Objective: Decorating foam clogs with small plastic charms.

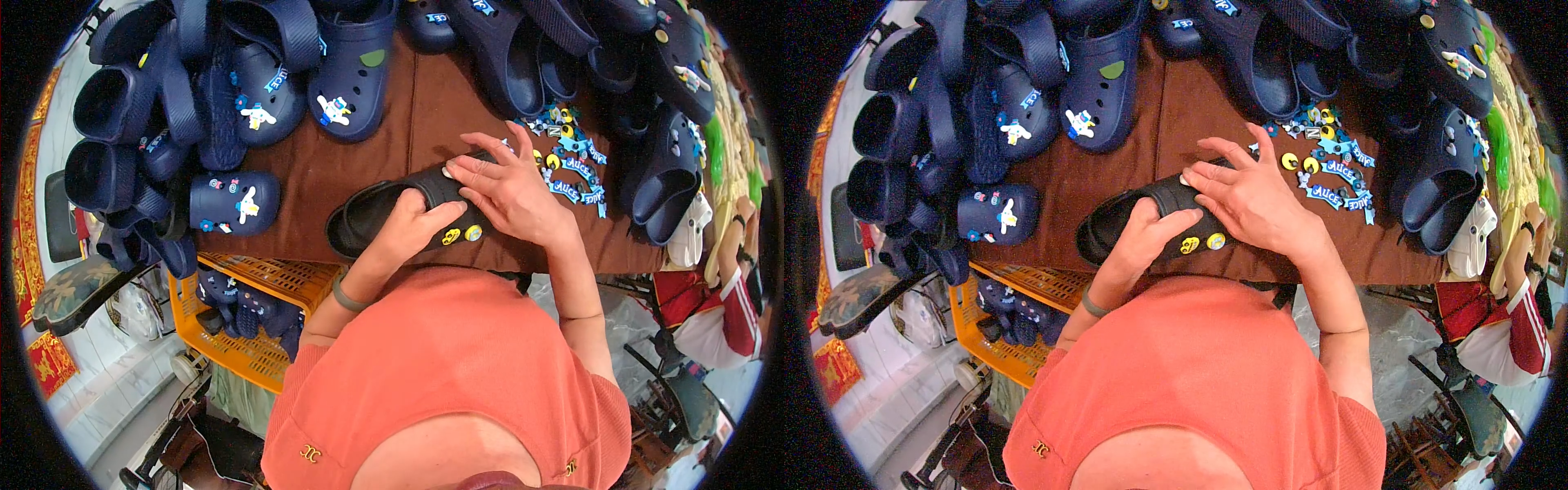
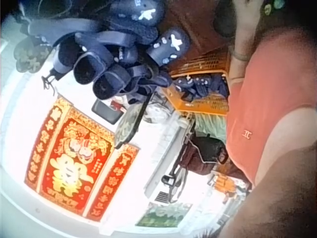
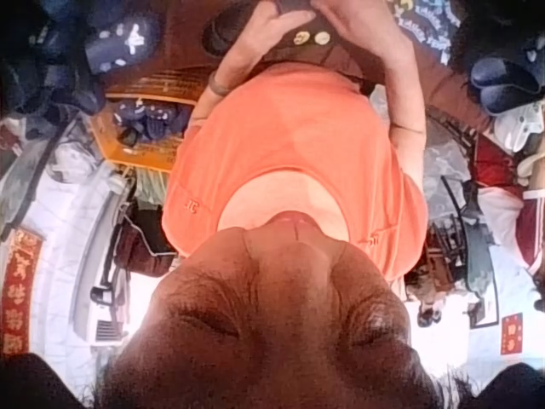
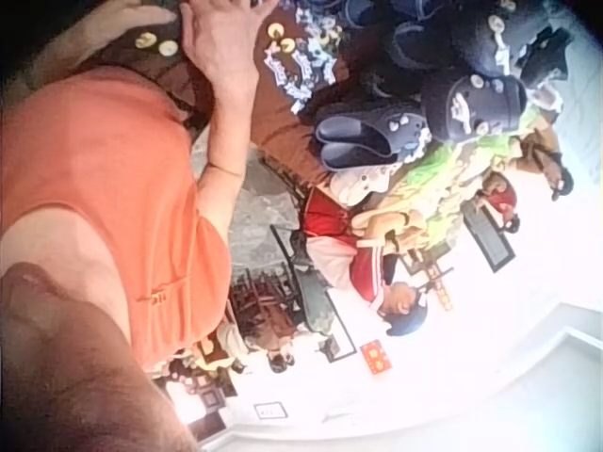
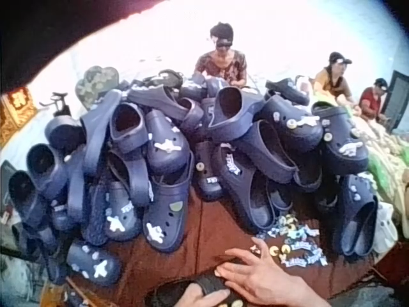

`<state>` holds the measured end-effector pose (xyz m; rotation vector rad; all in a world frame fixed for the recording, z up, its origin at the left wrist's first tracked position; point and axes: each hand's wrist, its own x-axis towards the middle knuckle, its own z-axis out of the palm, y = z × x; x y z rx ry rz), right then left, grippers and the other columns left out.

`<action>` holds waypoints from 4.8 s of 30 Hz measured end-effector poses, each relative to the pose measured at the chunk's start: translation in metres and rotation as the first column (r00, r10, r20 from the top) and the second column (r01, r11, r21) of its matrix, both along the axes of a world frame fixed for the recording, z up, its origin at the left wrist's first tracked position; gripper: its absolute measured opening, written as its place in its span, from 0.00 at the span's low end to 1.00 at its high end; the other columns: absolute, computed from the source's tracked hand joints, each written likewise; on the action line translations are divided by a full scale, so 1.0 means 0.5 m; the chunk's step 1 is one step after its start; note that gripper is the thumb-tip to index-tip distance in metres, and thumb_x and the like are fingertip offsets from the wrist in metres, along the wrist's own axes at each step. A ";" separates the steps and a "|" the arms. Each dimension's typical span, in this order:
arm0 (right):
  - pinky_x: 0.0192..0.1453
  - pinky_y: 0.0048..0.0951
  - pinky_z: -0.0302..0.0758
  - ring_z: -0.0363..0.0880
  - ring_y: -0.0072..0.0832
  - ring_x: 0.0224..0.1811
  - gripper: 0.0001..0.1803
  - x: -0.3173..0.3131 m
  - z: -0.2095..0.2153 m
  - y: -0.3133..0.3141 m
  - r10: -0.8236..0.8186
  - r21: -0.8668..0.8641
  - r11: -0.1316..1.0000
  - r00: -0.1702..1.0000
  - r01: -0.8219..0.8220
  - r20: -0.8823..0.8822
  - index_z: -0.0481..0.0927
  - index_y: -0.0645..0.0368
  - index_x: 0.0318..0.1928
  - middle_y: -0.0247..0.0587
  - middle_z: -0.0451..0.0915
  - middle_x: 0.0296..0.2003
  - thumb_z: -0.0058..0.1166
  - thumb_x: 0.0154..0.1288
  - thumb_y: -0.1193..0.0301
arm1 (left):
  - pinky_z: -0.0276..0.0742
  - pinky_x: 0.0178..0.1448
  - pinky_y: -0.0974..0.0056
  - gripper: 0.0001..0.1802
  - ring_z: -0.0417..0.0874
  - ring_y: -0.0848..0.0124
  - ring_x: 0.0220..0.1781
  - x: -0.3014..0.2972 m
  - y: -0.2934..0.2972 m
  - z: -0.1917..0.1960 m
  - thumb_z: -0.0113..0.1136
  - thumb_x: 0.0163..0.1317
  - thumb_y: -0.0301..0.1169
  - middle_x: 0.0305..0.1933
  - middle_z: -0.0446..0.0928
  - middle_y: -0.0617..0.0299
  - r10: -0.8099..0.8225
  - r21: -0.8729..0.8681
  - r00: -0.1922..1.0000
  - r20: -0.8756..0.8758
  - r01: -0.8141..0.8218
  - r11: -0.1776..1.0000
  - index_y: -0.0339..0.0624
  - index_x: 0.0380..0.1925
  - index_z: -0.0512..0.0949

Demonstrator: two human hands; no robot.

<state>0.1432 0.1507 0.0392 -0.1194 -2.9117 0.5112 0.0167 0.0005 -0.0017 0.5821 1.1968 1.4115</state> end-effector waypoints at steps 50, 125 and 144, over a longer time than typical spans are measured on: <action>0.58 0.39 0.66 0.79 0.35 0.44 0.04 0.053 -0.140 0.020 -0.583 -0.516 0.803 0.571 0.298 -0.578 0.82 0.60 0.38 0.40 0.83 0.38 0.58 0.63 0.75 | 0.73 0.56 0.64 0.25 0.80 0.70 0.50 -0.060 -0.057 0.025 0.70 0.55 0.31 0.48 0.81 0.61 -0.537 -0.369 0.489 -0.687 0.403 0.838 0.34 0.52 0.77; 0.33 0.42 0.73 0.77 0.47 0.30 0.03 0.045 -0.157 0.078 -0.146 -0.063 0.989 0.923 0.132 -0.356 0.79 0.62 0.36 0.48 0.77 0.27 0.58 0.60 0.78 | 0.74 0.56 0.51 0.13 0.81 0.59 0.46 -0.609 -0.094 0.158 0.61 0.51 0.28 0.42 0.80 0.55 0.827 0.412 0.391 0.404 -0.885 0.218 0.40 0.39 0.77; 0.35 0.40 0.68 0.72 0.42 0.27 0.05 0.057 -0.177 0.082 -0.276 -0.101 0.958 0.769 0.267 -0.577 0.80 0.60 0.35 0.45 0.76 0.25 0.58 0.58 0.81 | 0.73 0.59 0.67 0.32 0.80 0.67 0.53 -0.346 -0.167 0.177 0.54 0.41 0.16 0.50 0.81 0.59 0.763 0.535 0.645 -0.034 -0.634 0.559 0.33 0.54 0.76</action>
